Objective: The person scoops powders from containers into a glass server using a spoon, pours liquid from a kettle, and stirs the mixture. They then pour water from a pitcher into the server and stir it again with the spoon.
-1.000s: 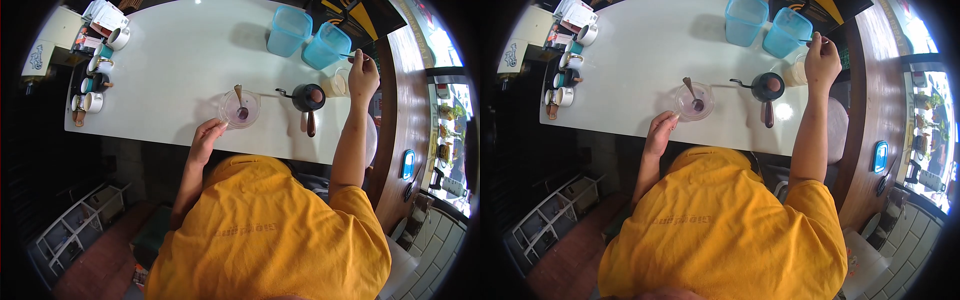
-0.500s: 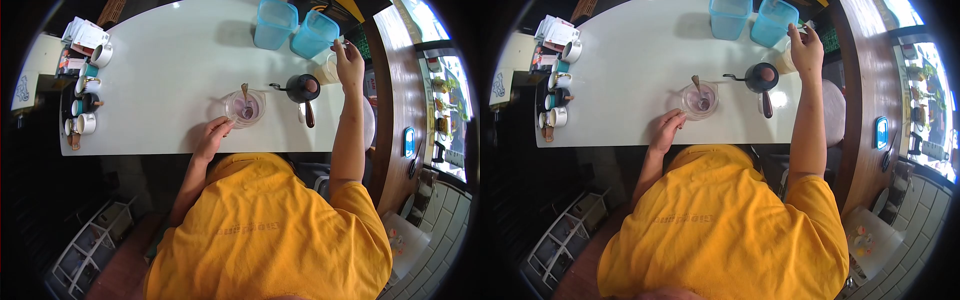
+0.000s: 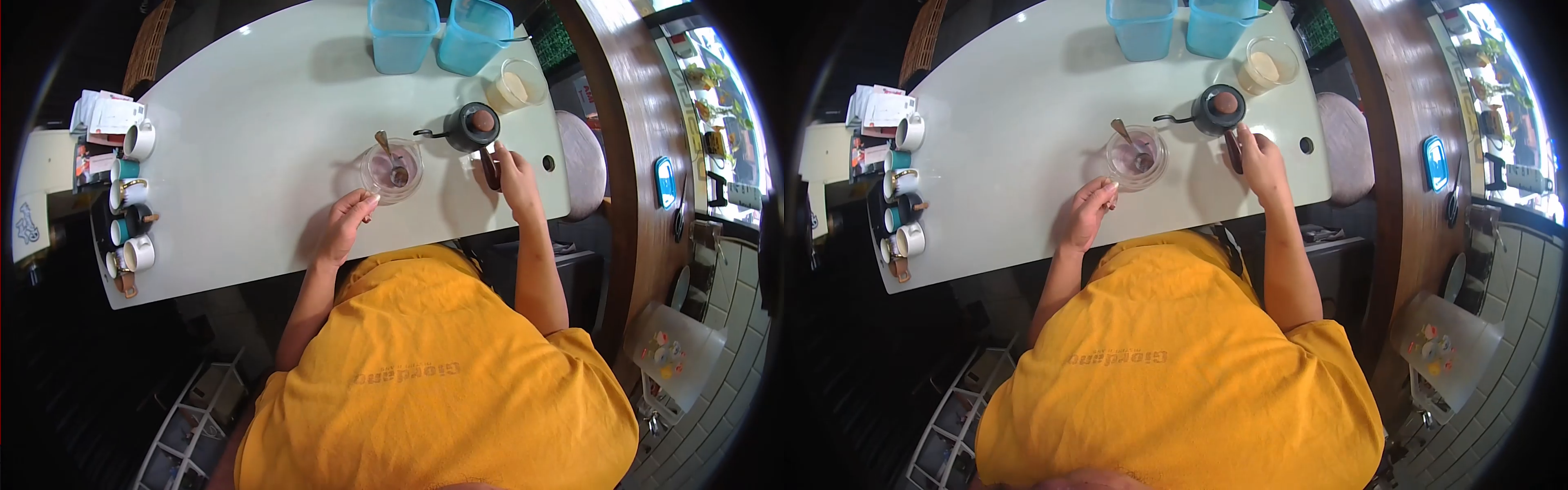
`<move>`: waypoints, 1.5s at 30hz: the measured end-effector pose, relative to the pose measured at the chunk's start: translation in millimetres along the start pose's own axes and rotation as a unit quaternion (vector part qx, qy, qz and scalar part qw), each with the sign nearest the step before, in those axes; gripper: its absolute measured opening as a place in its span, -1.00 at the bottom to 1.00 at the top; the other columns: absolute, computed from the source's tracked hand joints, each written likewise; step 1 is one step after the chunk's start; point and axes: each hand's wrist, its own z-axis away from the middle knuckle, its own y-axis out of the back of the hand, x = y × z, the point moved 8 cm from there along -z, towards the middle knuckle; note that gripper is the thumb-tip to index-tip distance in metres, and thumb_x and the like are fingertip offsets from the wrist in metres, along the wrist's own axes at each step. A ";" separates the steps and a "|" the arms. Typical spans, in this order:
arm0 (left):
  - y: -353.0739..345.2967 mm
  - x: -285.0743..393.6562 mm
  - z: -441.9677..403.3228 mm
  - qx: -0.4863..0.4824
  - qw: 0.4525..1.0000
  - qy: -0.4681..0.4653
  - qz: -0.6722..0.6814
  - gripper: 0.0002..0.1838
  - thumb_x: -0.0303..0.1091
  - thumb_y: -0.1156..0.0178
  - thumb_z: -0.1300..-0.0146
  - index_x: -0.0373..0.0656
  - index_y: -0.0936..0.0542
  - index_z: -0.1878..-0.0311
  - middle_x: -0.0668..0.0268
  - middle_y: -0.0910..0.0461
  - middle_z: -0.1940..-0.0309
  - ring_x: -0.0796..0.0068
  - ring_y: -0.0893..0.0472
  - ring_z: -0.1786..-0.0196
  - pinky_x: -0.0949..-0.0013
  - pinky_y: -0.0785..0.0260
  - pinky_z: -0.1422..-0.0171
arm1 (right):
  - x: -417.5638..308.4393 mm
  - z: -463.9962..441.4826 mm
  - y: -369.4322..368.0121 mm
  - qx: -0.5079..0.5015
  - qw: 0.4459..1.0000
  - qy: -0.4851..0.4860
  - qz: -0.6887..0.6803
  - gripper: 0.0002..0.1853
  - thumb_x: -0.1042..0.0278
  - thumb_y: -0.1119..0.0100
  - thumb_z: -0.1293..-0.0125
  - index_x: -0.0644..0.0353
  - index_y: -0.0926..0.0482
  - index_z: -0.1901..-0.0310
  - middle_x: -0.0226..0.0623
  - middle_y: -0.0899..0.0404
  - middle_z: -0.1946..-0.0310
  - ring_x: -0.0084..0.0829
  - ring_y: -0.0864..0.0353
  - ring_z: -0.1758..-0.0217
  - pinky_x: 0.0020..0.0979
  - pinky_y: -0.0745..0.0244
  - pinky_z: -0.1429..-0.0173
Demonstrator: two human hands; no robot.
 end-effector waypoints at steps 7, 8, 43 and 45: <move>2.5 1.1 1.8 0.003 1.000 0.008 -0.011 -0.78 -0.25 -0.11 -0.36 -0.12 -0.50 0.40 0.57 -0.34 0.49 0.75 -0.27 0.36 0.59 -0.14 0.19 | -9.4 14.6 -37.5 -0.109 0.967 -0.159 -0.165 -0.50 -0.08 0.02 -0.39 0.28 -0.51 0.42 -0.38 -0.44 0.60 -0.56 -0.42 0.60 -0.50 -0.31 0.52; 3.0 1.2 2.6 0.005 1.000 0.008 -0.011 -0.78 -0.25 -0.11 -0.36 -0.12 -0.50 0.40 0.57 -0.34 0.49 0.75 -0.27 0.36 0.59 -0.14 0.19 | -8.7 14.3 -37.7 -0.105 0.968 -0.163 -0.156 -0.50 -0.09 0.02 -0.38 0.26 -0.50 0.43 -0.41 -0.40 0.62 -0.56 -0.39 0.61 -0.50 -0.31 0.53; -2.8 -0.7 8.1 0.050 0.998 -0.032 -0.014 -0.78 -0.24 -0.02 -0.40 -0.09 -0.44 0.38 0.49 -0.35 0.45 0.67 -0.31 0.33 0.54 -0.16 0.15 | -0.9 3.9 -31.8 -0.095 0.973 -0.137 -0.158 -0.54 -0.04 -0.10 -0.30 0.23 -0.48 0.54 -0.50 -0.32 0.69 -0.66 -0.20 0.69 -0.53 -0.03 0.60; -2.9 0.3 8.8 0.055 0.998 -0.032 -0.010 -0.78 -0.24 -0.02 -0.40 -0.09 -0.44 0.38 0.49 -0.35 0.45 0.67 -0.31 0.33 0.53 -0.16 0.15 | -4.4 5.6 -28.0 -0.085 0.982 -0.117 -0.124 -0.52 -0.05 -0.11 -0.30 0.25 -0.50 0.55 -0.48 -0.35 0.69 -0.66 -0.23 0.67 -0.54 -0.07 0.57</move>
